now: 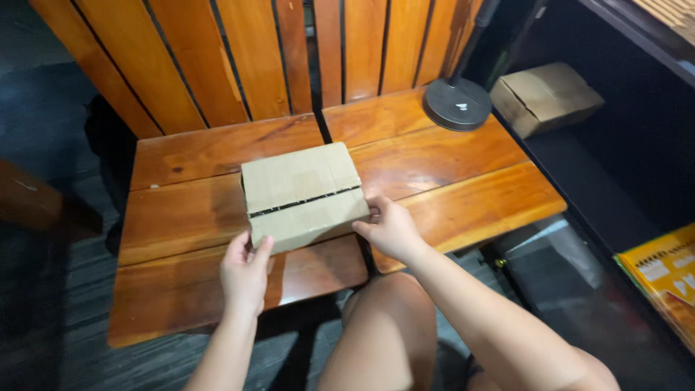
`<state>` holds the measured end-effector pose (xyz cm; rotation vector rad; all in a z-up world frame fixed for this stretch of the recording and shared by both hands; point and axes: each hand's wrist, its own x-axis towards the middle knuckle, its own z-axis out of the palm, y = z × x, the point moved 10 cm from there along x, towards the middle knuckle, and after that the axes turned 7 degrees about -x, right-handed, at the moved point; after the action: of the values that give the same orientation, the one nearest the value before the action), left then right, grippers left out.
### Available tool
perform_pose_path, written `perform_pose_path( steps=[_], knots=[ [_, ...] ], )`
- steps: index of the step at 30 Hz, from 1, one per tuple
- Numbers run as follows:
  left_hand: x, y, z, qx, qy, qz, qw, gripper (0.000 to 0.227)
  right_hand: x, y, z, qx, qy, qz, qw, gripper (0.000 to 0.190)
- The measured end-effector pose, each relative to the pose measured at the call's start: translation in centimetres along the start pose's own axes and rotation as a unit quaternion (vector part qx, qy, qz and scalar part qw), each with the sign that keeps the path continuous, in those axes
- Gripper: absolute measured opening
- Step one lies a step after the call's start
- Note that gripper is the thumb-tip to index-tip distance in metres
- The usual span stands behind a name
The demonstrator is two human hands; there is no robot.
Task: The person unpacks small clear glasses from a cardboard box and places them on a wooden bench. They then pick up the glasses from the bench and arrange them on a shelf.
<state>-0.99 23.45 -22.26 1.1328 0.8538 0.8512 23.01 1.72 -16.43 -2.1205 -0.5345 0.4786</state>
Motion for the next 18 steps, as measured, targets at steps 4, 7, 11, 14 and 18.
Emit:
perform_pose_path(
  steps=[4,7,11,14,18],
  knots=[
    [-3.7,-1.5,2.5,0.002,-0.017,-0.018,1.000,0.060,-2.9,2.2,-3.9,0.020,0.020,0.020,0.999,0.058],
    [-6.2,-1.6,4.1,0.001,-0.031,-0.033,0.999,0.060,-5.5,3.0,-6.6,-0.012,0.048,0.035,0.998,0.052],
    [-9.6,0.1,6.3,0.015,-0.047,-0.028,0.998,0.060,-7.0,6.1,-8.6,0.037,0.069,0.034,0.996,0.048],
    [-10.7,-1.8,7.0,0.033,-0.062,-0.077,0.995,0.063,-7.8,7.9,-10.1,0.022,0.077,0.043,0.996,0.039],
    [-9.6,-2.9,6.0,0.123,-0.044,-0.025,0.991,0.066,-8.5,8.8,-10.0,-0.013,0.083,0.036,0.996,0.037]
  ],
)
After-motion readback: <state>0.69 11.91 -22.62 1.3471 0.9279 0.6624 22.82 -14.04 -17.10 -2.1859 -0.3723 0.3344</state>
